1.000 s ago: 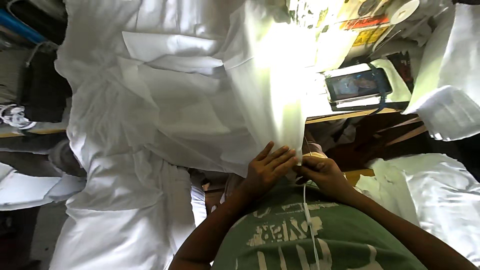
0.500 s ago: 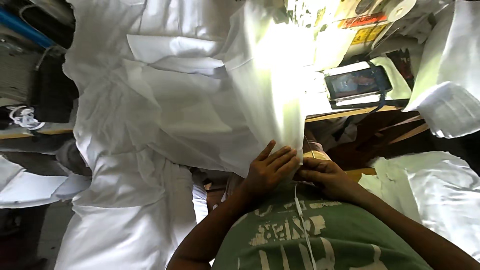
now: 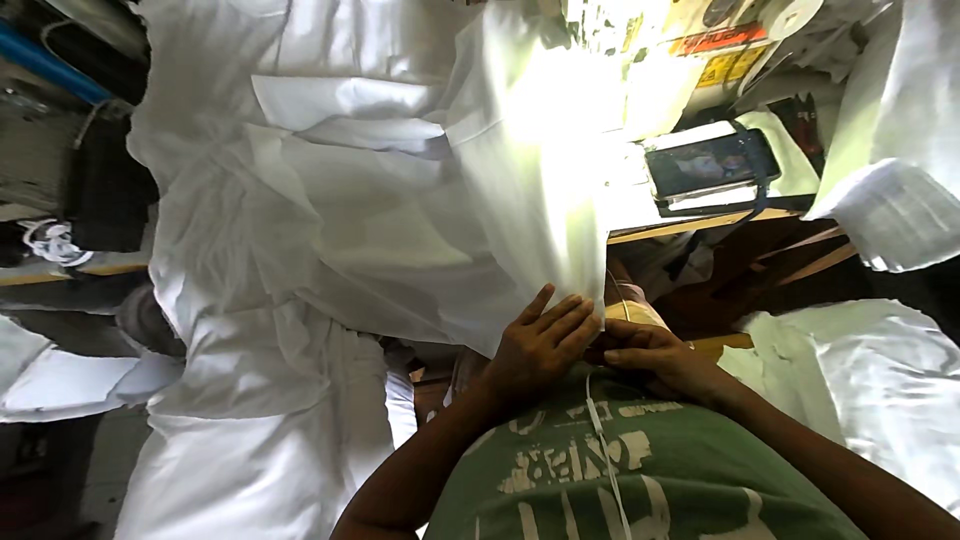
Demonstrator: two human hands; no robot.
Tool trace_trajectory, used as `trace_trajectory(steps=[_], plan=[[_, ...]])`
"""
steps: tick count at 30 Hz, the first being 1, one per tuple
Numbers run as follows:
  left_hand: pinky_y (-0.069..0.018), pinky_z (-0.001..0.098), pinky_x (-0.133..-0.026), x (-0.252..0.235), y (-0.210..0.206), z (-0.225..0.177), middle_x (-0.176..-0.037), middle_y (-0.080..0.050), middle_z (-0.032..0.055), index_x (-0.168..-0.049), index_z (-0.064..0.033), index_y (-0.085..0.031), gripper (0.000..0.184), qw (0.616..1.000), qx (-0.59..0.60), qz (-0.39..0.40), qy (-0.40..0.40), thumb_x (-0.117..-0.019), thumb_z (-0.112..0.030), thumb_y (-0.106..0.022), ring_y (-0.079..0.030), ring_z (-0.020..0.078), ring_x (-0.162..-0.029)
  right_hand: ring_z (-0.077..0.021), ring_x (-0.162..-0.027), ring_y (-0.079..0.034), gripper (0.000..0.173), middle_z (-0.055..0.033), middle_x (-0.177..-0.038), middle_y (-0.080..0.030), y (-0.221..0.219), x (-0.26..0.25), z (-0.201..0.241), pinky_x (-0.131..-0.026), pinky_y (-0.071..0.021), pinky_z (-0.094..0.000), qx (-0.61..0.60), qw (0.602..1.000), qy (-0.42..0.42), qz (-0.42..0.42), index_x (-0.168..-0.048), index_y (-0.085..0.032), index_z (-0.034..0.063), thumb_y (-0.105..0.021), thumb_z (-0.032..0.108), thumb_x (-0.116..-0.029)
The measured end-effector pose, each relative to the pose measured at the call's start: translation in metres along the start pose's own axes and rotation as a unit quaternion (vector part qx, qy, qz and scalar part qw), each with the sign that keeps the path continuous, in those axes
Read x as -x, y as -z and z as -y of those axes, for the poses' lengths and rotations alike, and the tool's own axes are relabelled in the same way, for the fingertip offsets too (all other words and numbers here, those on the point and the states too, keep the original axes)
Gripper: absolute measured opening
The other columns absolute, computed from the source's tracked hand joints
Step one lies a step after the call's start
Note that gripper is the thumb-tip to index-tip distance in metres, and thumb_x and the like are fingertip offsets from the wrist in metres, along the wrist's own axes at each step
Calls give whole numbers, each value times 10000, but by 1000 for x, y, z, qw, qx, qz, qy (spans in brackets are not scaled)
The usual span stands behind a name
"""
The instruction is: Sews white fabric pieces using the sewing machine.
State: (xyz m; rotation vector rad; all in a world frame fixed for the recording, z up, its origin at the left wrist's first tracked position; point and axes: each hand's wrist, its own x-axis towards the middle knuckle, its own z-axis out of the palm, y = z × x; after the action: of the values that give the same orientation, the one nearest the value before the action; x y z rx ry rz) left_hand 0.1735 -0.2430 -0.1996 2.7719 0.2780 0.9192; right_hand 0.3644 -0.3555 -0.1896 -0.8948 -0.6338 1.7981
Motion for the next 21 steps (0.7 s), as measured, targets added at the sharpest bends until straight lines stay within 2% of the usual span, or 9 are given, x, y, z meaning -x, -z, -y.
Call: trace_trajectory(steps=[4,5,8,13,16,18,19,21], plan=[[-435,459,-1142,3,-5,1,-1147,-759,138,-1121,-50,-753,214,1000,-20,-12,-12,-1011,-162,-607,-691,254,-1186,-107,-1087,-685,325,-29,-1164,-731,2,-2,-4,-1014,-534,-292,-53,998,-19,-1,-1277,-630,46,-505,23,-978],[-433,459,-1144,4,-7,1,-1153,-757,139,-1127,-48,-754,248,999,-32,-14,-12,-1021,-218,-609,-688,255,-1190,-104,-1057,-684,311,-29,-1138,-732,4,-4,-6,-997,-535,-290,-80,997,-19,2,-1257,-644,56,-526,35,-970],[-413,471,-1153,6,-13,-1,-1176,-750,136,-1153,-57,-742,373,998,-66,-19,-2,-1017,-381,-615,-680,252,-1202,-138,-1086,-684,305,-60,-1195,-713,8,-7,-9,-1014,-534,-313,-153,988,-18,25,-1282,-625,67,-533,89,-992],[-432,444,-1125,4,-14,2,-1149,-765,110,-1146,-97,-744,214,995,-98,-13,7,-1022,-174,-587,-705,240,-1153,-172,-1145,-664,284,-54,-1204,-709,10,-14,-14,-1028,-524,-371,-186,982,-18,15,-1266,-641,112,-536,149,-1005],[-436,428,-1122,5,-16,10,-1133,-769,108,-1136,-97,-743,215,996,-91,-24,-11,-1028,-142,-562,-709,232,-1141,-172,-1164,-658,269,-44,-1212,-709,11,-17,-13,-1031,-522,-386,-191,981,-22,18,-1248,-651,120,-539,146,-1005],[-425,411,-1133,5,-15,14,-1119,-771,105,-1123,-93,-736,195,996,-75,-36,-25,-1033,-151,-573,-706,214,-1143,-155,-1106,-676,246,-39,-1158,-721,7,-16,-6,-1009,-537,-368,-152,988,-27,-3,-1210,-656,82,-517,88,-1008],[-416,400,-1140,4,-14,16,-1104,-774,96,-1110,-94,-728,180,996,-60,-52,-28,-1036,-154,-575,-705,197,-1139,-120,-1065,-682,224,-23,-1129,-722,4,-15,2,-986,-548,-332,-91,996,-14,-14,-1182,-664,52,-518,62,-1013],[-409,380,-1154,0,-11,17,-1052,-771,67,-1064,-91,-678,131,996,-1,-90,1,-1050,-167,-572,-703,157,-1123,-13,-1056,-635,185,-1,-1151,-678,-1,-16,16,-951,-531,-205,121,989,81,-32,-1112,-697,-15,-558,53,-1011]])
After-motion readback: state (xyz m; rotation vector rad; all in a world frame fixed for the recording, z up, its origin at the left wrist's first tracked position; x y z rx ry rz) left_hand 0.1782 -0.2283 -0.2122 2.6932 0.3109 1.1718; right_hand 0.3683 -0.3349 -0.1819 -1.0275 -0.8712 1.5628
